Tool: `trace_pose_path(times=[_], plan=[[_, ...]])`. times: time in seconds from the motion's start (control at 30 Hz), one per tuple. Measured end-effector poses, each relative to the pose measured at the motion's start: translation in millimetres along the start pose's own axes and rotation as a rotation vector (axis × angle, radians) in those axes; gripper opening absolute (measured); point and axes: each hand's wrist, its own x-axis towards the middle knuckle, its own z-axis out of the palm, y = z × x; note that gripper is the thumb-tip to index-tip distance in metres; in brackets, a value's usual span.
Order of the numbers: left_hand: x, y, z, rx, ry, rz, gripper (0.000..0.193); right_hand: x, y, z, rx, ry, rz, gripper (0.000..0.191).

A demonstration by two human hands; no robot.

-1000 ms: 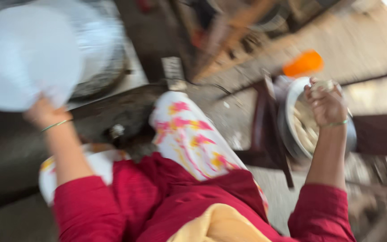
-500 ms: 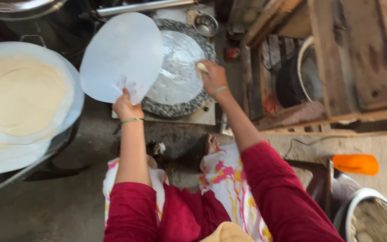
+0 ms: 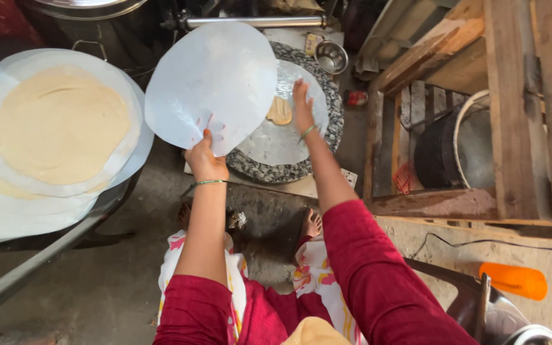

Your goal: The person uses a manual dough sheeter to flatten dough balls into thin sheets. They place a dough ball between plastic sheets, run it through the machine, and stack the finished sheets. The person repeats this process for multiple dough balls.

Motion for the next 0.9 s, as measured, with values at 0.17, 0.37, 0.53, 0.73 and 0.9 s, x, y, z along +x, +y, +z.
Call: trace_pose_path(times=[0.17,0.37,0.53,0.73,0.9], plan=[[-1.4,2.4,1.2,-0.011,0.039,-0.035,0.038,10.1,-12.2,13.1,-0.05,-0.068,-0.051,0.077],[1.2,0.9,1.5,0.015,0.027,-0.002,0.037,22.2,4.5,18.0,-0.153,0.008,-0.052,0.072],[7.2,-7.5,-1.6,-0.04,-0.08,0.084,0.04,27.2,-6.8,35.3,0.067,-0.193,-0.044,0.069],[13.7,-5.7,7.9,-0.022,0.034,0.116,0.04,35.9,-23.6,33.9,-0.379,0.001,-0.263,0.069],[12.8,0.8,9.4,0.035,0.106,0.096,0.036,35.5,-37.4,29.5,-0.037,-0.272,-0.042,0.063]])
